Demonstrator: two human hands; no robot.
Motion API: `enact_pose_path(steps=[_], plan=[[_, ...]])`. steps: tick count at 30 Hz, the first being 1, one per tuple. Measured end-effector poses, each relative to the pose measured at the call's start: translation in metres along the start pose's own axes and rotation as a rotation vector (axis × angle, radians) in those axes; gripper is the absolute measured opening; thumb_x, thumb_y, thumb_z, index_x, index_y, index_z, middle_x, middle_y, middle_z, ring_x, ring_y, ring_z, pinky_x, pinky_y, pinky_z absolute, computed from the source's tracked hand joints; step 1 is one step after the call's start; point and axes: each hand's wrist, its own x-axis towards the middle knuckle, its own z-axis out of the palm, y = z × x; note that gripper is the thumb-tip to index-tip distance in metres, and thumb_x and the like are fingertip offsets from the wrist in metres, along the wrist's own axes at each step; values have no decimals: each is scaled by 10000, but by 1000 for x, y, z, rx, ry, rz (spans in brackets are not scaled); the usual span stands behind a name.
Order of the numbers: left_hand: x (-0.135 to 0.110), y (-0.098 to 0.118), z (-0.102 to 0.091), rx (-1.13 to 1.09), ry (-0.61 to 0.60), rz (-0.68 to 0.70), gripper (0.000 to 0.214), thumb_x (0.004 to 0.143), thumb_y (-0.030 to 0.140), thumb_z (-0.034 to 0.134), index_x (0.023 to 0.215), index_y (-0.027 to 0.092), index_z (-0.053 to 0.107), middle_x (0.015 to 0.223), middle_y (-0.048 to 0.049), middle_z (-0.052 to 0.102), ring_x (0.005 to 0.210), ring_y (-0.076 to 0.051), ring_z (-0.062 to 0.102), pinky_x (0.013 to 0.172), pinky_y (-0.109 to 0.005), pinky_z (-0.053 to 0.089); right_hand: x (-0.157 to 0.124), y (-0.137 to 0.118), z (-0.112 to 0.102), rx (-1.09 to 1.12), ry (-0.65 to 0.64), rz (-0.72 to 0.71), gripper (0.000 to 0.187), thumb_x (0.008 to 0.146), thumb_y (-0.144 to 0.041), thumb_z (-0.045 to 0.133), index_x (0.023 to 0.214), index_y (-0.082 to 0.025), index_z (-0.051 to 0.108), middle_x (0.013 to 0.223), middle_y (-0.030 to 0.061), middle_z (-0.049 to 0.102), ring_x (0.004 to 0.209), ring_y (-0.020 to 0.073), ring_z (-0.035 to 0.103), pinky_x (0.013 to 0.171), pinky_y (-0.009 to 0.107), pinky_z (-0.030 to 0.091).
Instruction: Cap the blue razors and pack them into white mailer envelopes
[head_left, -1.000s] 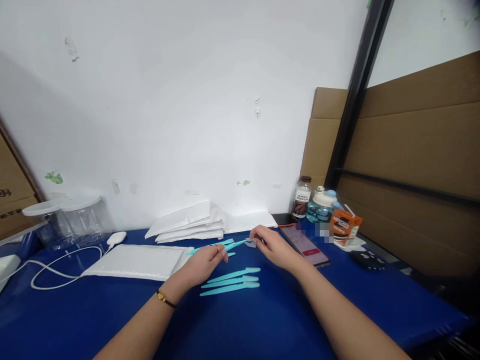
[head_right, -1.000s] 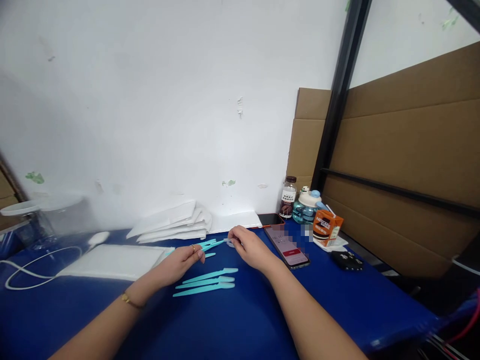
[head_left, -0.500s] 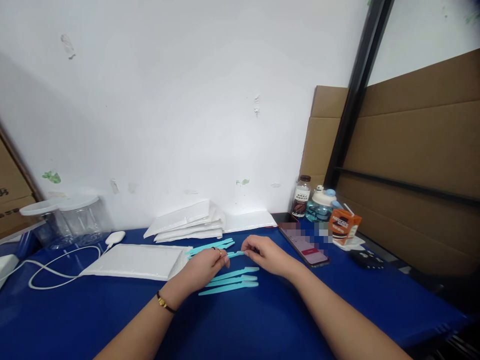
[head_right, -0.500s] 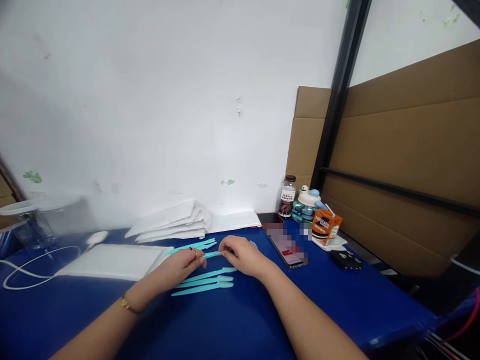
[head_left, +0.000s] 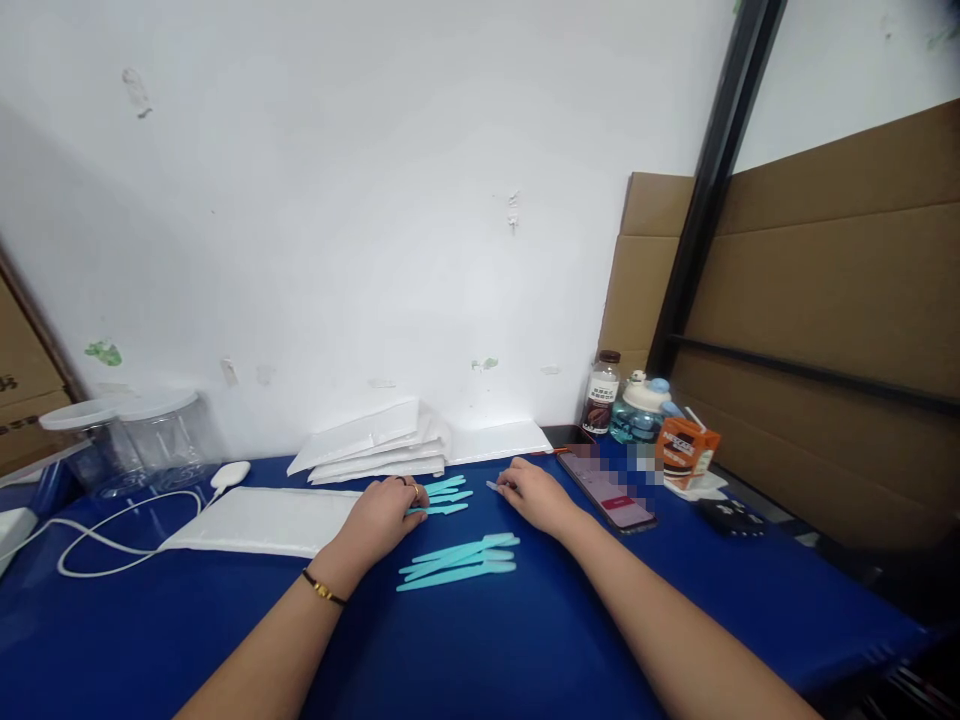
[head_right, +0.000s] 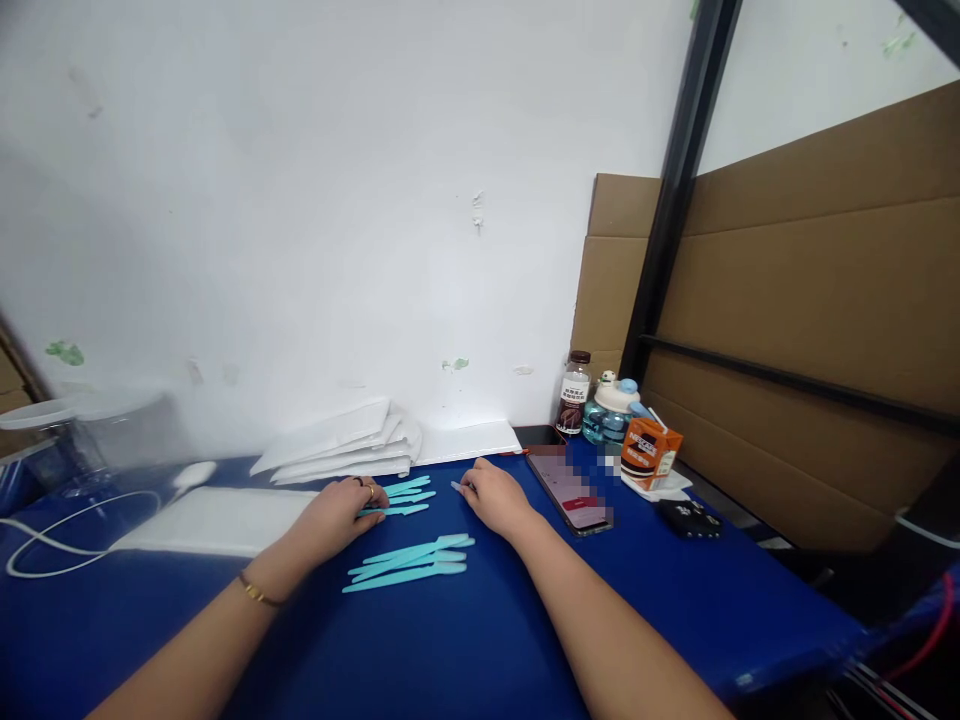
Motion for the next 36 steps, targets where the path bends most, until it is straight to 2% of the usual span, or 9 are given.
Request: enact_pose_path(steps=[5, 11, 20, 26, 31, 34, 36], plan=[[2, 7, -2, 60, 1, 84, 194, 829, 208, 431, 756, 211, 611, 774, -14, 637, 710, -154, 559, 647, -251, 343, 4, 0, 7, 85, -11, 34, 48, 731, -193, 615, 741, -186, 661, 862, 33, 584, 749, 132, 547, 642, 214, 385], [4, 4, 7, 2, -22, 94, 223, 852, 249, 404, 767, 205, 605, 802, -22, 638, 704, -146, 564, 641, -231, 358, 2, -1, 2, 284, -157, 58, 65, 677, -144, 627, 726, -170, 661, 654, -12, 629, 574, 96, 524, 529, 185, 367], [5, 5, 9, -41, -30, 93, 230, 852, 253, 401, 758, 201, 604, 801, -25, 636, 704, -143, 562, 637, -223, 364, 0, -11, 7, 202, -78, -51, 118, 695, -122, 592, 738, -203, 666, 734, -18, 662, 642, 102, 551, 590, 193, 376], [5, 6, 7, -58, -33, 72, 224, 841, 248, 407, 786, 204, 619, 820, -29, 644, 723, -149, 570, 649, -226, 371, -1, -15, 3, 171, -89, -28, 129, 698, -123, 593, 750, -210, 675, 759, -17, 665, 665, 110, 561, 602, 197, 383], [4, 21, 9, -161, -55, 102, 216, 834, 244, 416, 767, 207, 618, 825, -8, 657, 750, -138, 576, 662, -211, 379, -4, -24, 3, 210, -137, -67, 132, 673, -115, 609, 715, -212, 688, 704, -17, 668, 617, 109, 559, 586, 197, 393], [2, 27, 9, -186, -78, 108, 211, 831, 269, 432, 762, 215, 623, 803, 0, 657, 741, -139, 578, 645, -210, 381, -4, -19, -3, 258, -185, -76, 119, 679, -150, 614, 727, -211, 705, 675, -15, 670, 591, 111, 558, 557, 196, 393], [2, 23, 7, -182, -77, 77, 192, 825, 308, 457, 808, 227, 630, 816, 0, 654, 742, -144, 581, 638, -218, 385, -4, -9, -11, 285, -133, -55, 126, 705, -182, 599, 761, -197, 711, 685, -2, 673, 591, 117, 559, 552, 201, 398]])
